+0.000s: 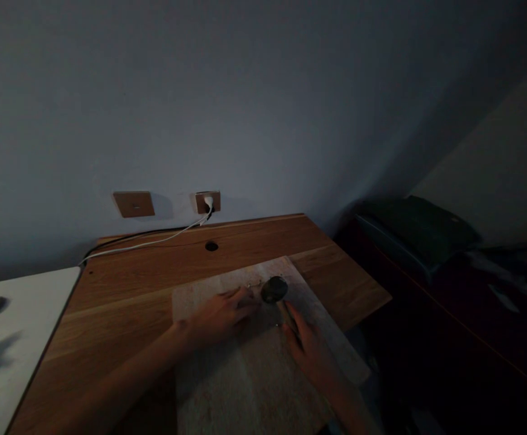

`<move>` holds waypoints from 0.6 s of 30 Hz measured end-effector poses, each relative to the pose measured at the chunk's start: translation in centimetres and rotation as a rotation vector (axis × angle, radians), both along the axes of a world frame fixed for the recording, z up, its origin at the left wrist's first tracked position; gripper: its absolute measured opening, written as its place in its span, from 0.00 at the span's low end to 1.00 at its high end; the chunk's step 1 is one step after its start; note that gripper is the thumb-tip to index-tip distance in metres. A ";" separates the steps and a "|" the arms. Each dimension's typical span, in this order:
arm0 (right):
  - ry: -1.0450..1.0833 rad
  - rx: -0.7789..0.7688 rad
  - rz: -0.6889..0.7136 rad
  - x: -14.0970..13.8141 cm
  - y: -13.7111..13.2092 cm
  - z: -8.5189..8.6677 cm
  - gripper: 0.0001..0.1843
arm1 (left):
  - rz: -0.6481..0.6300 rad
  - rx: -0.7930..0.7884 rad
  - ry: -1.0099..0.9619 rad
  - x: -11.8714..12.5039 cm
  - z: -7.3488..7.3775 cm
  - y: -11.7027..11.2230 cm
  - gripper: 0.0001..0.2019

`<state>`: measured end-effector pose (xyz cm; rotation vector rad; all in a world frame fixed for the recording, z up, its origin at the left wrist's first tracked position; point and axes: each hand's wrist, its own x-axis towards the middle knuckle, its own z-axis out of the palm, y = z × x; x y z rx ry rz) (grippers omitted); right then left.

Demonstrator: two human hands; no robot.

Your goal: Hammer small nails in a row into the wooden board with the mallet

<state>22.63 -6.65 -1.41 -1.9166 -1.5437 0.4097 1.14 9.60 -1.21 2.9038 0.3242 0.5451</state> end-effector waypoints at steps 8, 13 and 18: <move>0.017 -0.007 -0.002 0.3 -0.1 -0.5 0.28 | -0.031 0.059 0.022 0.2 0.3 0.2 0.06; 0.024 0.002 0.021 0.3 0.0 -0.5 0.28 | -0.046 0.043 0.051 -0.1 0.6 0.7 0.08; 0.044 -0.015 0.000 0.0 0.0 0.3 0.28 | -0.060 0.071 0.097 -0.4 0.9 1.1 0.07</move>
